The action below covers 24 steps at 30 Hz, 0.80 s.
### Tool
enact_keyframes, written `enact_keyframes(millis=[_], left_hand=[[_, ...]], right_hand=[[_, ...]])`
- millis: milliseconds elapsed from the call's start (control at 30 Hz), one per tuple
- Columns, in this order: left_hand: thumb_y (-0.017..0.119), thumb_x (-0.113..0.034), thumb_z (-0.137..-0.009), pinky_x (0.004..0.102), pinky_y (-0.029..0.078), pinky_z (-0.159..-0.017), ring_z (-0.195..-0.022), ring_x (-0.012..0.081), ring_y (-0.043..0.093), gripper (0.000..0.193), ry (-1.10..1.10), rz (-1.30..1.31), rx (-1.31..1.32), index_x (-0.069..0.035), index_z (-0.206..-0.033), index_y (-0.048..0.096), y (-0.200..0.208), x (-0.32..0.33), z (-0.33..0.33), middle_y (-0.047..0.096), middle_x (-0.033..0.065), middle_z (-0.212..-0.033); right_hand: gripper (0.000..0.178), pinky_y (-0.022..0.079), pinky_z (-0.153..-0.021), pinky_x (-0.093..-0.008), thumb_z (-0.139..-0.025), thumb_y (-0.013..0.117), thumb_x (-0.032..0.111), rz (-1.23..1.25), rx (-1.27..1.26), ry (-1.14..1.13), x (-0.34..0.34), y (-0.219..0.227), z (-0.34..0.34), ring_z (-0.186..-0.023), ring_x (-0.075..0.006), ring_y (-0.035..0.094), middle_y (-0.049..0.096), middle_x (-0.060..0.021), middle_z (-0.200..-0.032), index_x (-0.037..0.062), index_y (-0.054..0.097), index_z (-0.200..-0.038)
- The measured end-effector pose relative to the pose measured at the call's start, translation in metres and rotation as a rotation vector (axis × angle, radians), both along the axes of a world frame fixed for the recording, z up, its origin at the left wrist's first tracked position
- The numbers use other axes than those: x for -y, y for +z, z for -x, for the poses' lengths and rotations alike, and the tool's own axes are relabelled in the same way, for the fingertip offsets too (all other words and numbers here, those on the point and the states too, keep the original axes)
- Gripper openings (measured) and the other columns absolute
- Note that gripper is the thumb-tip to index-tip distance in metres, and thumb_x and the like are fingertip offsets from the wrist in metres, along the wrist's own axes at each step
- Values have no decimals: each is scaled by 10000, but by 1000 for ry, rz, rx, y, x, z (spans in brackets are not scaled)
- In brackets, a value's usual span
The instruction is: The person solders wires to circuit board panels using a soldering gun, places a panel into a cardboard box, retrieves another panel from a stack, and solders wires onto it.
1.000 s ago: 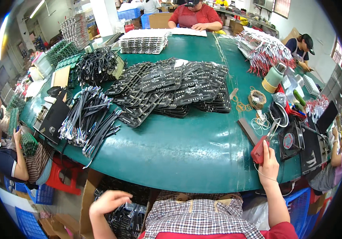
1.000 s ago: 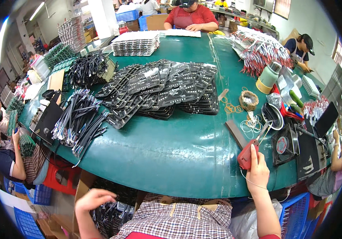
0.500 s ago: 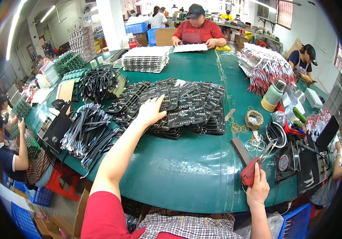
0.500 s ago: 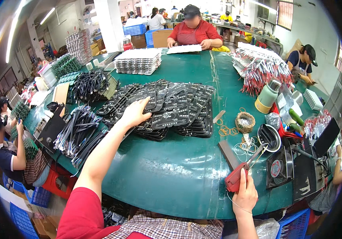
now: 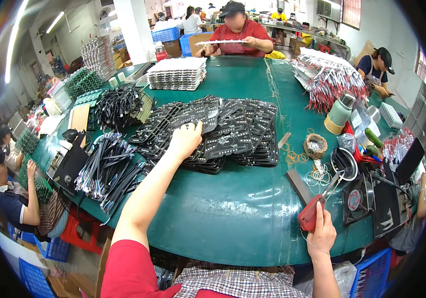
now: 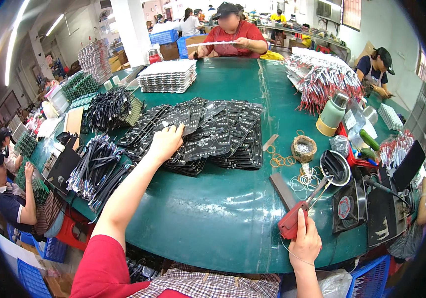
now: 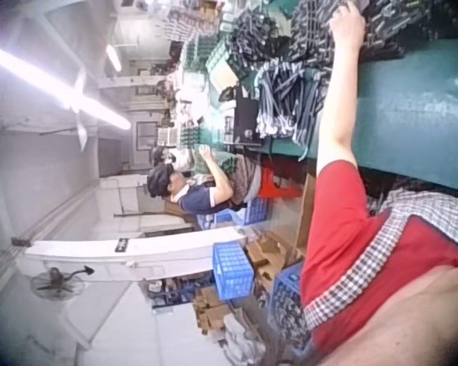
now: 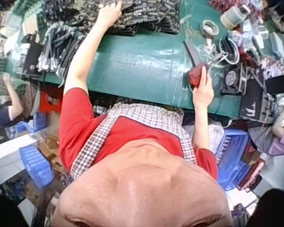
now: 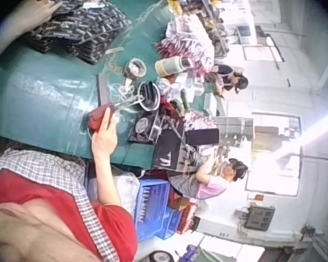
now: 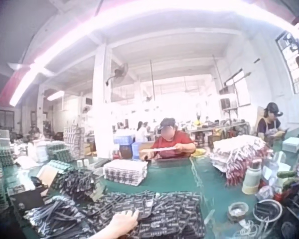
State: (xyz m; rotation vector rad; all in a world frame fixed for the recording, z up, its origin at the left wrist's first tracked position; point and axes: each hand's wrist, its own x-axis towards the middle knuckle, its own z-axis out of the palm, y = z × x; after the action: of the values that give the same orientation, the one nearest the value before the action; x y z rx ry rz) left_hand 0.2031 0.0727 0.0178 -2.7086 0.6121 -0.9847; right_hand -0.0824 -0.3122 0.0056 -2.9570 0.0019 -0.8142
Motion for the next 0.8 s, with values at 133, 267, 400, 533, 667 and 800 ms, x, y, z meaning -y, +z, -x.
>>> enact_keyframes(millis=[133, 267, 400, 533, 667, 800], left_hand=[[599, -217, -758, 342, 526, -609, -773, 232, 603, 421, 25, 132, 13, -70, -1150, 560, 7, -5, -2, 583, 70, -854], [632, -185, -728, 350, 521, -671, -925, 255, 541, 494, 95, 101, -145, -68, -1197, 527, 8, -3, -2, 569, 83, -938], [632, -217, -761, 365, 512, -748, -976, 269, 534, 506, 70, 128, -220, -61, -1226, 509, 11, -1, 7, 581, 106, -1012], [652, -267, -789, 389, 418, -960, -1179, 322, 457, 639, -117, 273, -573, -83, -1350, 407, 31, -30, 11, 493, 169, -1297], [720, -358, -726, 377, 362, -1017, -1179, 328, 481, 737, 1, 577, -729, -37, -1325, 435, 58, -107, -17, 501, 214, -1278], [736, -452, -681, 378, 384, -1001, -1165, 328, 492, 801, 172, 445, -680, -41, -1308, 454, 34, -158, -40, 533, 206, -1227]], right_hand=[[690, 491, -701, -395, -655, 589, -43, -23, -38, -3, -3, 3, 0, -866, -330, 599, 548, -142, -1083, 103, 452, -1315], [700, 488, -698, -396, -651, 593, -44, -51, -59, -18, -5, 4, 0, -874, -333, 597, 550, -129, -1088, 101, 444, -1320], [715, 485, -694, -398, -642, 603, -48, -61, -29, -12, -4, 1, -1, -880, -345, 594, 550, -135, -1092, 100, 441, -1322], [730, 483, -691, -405, -634, 599, -59, -50, -37, -29, -3, -2, -1, -889, -360, 591, 545, -158, -1094, 95, 435, -1328], [724, 481, -693, -409, -633, 599, -61, -70, -40, -37, -3, -4, -1, -887, -368, 589, 544, -163, -1103, 85, 438, -1324], [703, 476, -688, -407, -645, 605, -51, -59, -28, -49, -4, -5, -2, -877, -369, 588, 546, -164, -1103, 71, 444, -1318]])
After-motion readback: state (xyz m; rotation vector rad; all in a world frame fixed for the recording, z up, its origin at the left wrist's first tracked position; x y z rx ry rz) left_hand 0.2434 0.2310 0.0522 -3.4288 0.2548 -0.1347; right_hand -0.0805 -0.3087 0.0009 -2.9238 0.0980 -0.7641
